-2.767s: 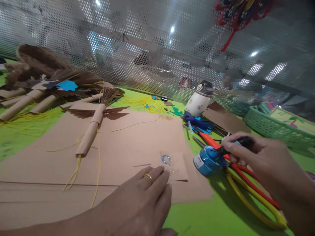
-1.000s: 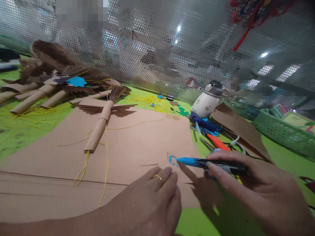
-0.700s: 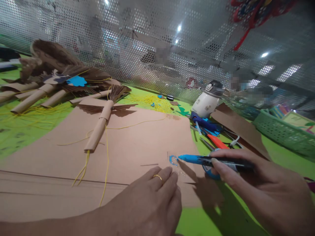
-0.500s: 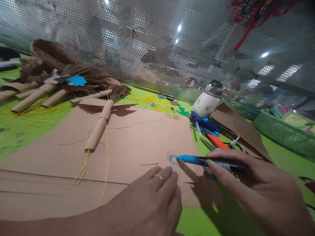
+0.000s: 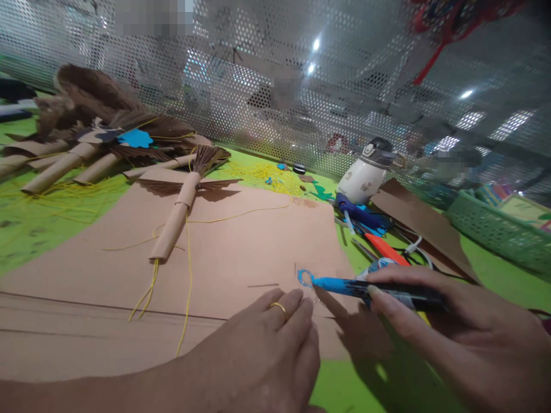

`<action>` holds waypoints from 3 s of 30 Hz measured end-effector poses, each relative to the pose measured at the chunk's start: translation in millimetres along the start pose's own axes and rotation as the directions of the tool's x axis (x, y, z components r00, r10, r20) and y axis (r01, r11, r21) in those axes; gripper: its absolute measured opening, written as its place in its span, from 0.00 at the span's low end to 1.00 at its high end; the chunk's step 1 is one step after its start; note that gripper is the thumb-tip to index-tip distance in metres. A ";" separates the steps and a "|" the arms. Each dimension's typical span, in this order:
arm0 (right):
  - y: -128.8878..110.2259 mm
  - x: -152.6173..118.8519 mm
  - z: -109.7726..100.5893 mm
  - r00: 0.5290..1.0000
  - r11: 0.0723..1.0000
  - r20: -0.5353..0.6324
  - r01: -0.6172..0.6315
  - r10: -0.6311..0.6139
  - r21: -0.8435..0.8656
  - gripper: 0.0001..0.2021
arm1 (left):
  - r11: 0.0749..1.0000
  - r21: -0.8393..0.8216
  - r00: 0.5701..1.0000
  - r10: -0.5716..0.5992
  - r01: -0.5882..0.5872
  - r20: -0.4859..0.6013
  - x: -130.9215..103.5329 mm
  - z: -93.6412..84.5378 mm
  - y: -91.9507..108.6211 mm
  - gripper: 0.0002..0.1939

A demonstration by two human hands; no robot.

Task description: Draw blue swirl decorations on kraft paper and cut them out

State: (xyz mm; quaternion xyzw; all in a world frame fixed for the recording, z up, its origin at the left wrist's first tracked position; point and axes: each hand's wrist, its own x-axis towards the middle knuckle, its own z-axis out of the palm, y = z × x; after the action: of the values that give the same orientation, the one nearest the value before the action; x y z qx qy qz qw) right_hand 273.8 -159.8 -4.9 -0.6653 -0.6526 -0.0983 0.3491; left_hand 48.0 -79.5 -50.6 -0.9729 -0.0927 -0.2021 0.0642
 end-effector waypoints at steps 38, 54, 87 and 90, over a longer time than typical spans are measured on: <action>-2.7 -2.3 0.8 0.997 0.995 0.023 -0.071 0.070 0.076 0.08 | 0.998 -0.066 0.999 -0.018 0.021 0.038 -0.5 -7.7 2.4 0.24; -0.7 -1.3 -0.5 0.996 0.996 0.036 -0.084 0.082 0.038 0.08 | 0.998 -0.065 0.999 -0.013 0.015 0.037 -2.3 -4.0 2.1 0.22; -1.9 5.8 4.9 0.998 0.987 -0.029 -0.057 0.062 0.148 0.04 | 0.997 -0.072 0.997 -0.005 0.010 0.072 -1.4 -3.2 1.6 0.18; -1.9 4.1 3.9 0.997 0.986 -0.018 -0.072 0.076 0.152 0.04 | 0.998 -0.063 0.997 -0.008 0.013 0.081 -0.3 -6.1 1.9 0.19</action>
State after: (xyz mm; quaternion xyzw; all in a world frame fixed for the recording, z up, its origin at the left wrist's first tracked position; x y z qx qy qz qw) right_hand 271.3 -154.4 -4.8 -0.6595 -0.6288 -0.0436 0.4096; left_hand 45.8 -82.3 -45.3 -0.9813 -0.0940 -0.1658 0.0282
